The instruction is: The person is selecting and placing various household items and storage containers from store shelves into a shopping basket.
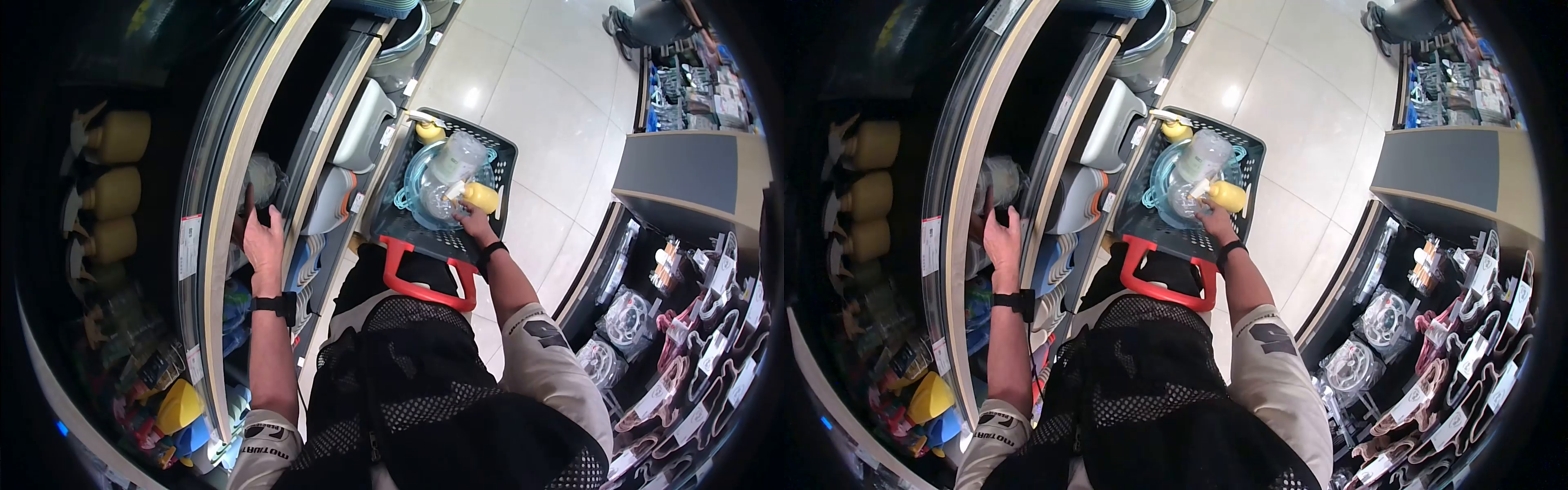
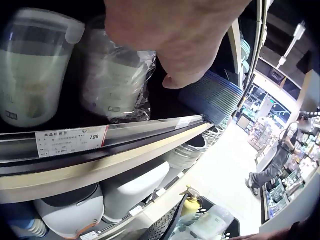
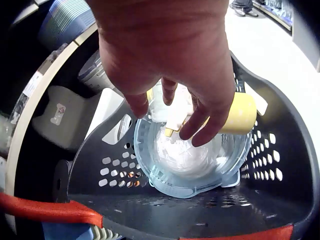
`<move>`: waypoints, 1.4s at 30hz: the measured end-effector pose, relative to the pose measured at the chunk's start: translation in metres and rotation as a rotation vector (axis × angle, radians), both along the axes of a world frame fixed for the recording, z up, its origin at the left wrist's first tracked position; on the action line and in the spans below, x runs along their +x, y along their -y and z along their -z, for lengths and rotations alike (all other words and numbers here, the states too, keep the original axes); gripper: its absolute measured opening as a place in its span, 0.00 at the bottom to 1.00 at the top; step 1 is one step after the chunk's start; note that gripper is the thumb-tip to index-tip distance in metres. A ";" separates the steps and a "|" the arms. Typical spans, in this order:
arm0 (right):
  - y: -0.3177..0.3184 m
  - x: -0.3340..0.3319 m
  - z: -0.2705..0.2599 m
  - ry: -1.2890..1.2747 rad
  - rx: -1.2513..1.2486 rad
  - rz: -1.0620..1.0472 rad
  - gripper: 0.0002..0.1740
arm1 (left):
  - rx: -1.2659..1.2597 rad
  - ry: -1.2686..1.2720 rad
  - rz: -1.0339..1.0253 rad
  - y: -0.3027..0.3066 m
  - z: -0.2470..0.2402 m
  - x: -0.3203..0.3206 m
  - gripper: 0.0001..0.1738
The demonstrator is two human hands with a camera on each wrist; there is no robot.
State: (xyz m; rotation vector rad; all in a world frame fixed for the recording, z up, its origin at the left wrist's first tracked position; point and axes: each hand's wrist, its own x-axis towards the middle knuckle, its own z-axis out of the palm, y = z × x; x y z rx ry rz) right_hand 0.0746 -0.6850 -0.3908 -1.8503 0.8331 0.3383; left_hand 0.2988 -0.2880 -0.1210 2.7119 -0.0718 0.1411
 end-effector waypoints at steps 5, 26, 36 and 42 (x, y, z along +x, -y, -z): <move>-0.003 0.040 -0.004 -0.179 0.339 0.199 0.44 | 0.139 -0.117 0.003 -0.007 0.001 0.002 0.38; -0.003 0.059 0.029 -0.157 0.527 0.508 0.34 | 0.034 -0.153 -0.075 -0.005 -0.027 -0.009 0.32; 0.022 -0.015 0.067 0.132 -0.005 0.495 0.18 | 0.074 0.161 0.245 0.031 -0.014 -0.056 0.29; 0.008 -0.027 -0.044 0.321 0.086 0.721 0.18 | -0.067 -0.078 0.479 0.063 0.008 -0.093 0.28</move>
